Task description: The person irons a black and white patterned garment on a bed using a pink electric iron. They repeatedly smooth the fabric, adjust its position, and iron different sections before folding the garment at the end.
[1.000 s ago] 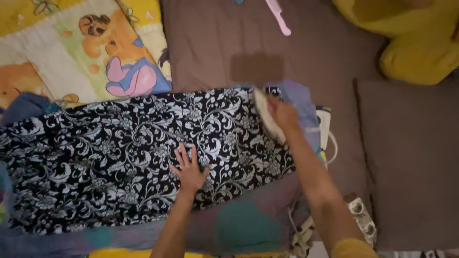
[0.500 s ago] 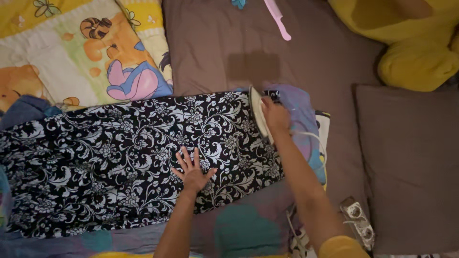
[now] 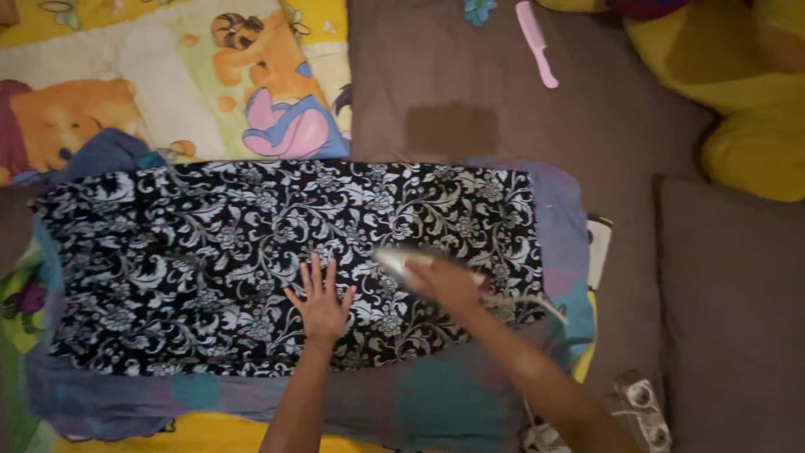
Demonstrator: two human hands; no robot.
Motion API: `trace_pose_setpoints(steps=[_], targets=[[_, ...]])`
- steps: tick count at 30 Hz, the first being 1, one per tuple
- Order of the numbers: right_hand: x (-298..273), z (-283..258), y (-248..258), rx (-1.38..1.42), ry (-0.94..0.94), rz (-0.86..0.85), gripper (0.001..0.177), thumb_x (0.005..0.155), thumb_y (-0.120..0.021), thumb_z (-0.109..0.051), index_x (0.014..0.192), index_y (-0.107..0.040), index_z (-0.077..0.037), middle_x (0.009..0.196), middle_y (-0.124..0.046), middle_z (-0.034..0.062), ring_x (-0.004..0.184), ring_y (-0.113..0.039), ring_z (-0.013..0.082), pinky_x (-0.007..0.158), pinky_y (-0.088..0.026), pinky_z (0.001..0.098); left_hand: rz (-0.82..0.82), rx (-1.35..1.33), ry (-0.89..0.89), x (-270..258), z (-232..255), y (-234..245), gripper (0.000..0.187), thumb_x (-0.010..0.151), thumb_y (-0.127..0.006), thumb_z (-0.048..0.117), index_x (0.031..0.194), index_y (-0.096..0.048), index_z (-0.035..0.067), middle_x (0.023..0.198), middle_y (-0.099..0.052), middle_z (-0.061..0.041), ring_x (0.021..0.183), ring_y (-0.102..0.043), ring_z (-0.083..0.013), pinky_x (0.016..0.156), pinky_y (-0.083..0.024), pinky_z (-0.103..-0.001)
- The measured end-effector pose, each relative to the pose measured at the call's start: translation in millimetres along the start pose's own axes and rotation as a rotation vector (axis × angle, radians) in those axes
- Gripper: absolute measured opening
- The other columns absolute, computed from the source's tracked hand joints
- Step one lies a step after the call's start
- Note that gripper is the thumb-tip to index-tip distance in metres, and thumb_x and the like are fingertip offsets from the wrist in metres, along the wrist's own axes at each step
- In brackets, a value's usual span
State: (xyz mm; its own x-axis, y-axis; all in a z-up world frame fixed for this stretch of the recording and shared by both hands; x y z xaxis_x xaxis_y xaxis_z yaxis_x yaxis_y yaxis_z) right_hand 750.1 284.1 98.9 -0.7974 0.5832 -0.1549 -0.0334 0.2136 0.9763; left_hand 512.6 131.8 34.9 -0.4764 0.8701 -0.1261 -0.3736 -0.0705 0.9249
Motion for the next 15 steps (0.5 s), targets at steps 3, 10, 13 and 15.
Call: trace_pose_setpoints(steps=[3, 10, 13, 15], targets=[[79, 36, 6, 0.112, -0.321, -0.116, 0.053, 0.091, -0.065, -0.039, 0.142, -0.055, -0.031, 0.107, -0.074, 0.0112, 0.077, -0.074, 0.0265, 0.065, -0.060, 0.0437, 0.015, 0.008, -0.037, -1, -4, 2, 0.076, 0.096, -0.049, 0.060, 0.160, -0.033, 0.022, 0.171, -0.014, -0.009, 0.157, -0.011, -0.0366, 0.111, -0.010, -0.080], [147, 73, 25, 0.114, -0.400, 0.145, 0.032, 0.096, -0.064, -0.046, 0.126, -0.068, -0.035, 0.088, -0.076, 0.0112, 0.077, -0.073, 0.0334, 0.068, -0.057, 0.0493, -0.105, 0.022, -0.014, -8, -32, 16, 0.077, 0.093, -0.049, 0.062, 0.159, -0.030, 0.028, 0.172, -0.007, -0.008, 0.157, -0.007, -0.0346, 0.112, -0.008, -0.078], [106, 30, 18, 0.283, -0.390, -0.141, 0.035, 0.105, -0.053, -0.040, 0.139, -0.063, -0.041, 0.095, -0.077, 0.0105, 0.071, -0.074, 0.0258, 0.069, -0.060, 0.0416, -0.105, 0.030, 0.024, -17, -58, 31, 0.080, 0.093, -0.048, 0.063, 0.161, -0.027, 0.026, 0.172, -0.006, -0.007, 0.157, -0.007, -0.0324, 0.111, -0.009, -0.079], [63, -22, 13, 0.243, -0.100, -0.028, 0.038, 0.099, -0.059, -0.045, 0.137, -0.062, -0.038, 0.106, -0.077, 0.0102, 0.076, -0.075, 0.0246, 0.072, -0.060, 0.0412, -0.100, 0.062, 0.020, -24, -67, 33, 0.080, 0.093, -0.049, 0.064, 0.161, -0.028, 0.027, 0.171, -0.007, -0.007, 0.157, -0.007, -0.0332, 0.112, -0.008, -0.079]])
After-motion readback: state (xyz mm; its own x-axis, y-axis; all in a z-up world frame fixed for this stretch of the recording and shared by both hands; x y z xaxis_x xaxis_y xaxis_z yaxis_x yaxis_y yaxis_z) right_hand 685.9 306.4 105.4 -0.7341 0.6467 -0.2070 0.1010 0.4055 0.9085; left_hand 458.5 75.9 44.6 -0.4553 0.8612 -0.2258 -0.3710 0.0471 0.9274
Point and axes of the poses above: each hand's wrist, its own x-axis towards the middle knuckle, its own y-axis out of the back of the hand, z = x × y, the point moved 2 cm from there along x, towards the middle knuckle
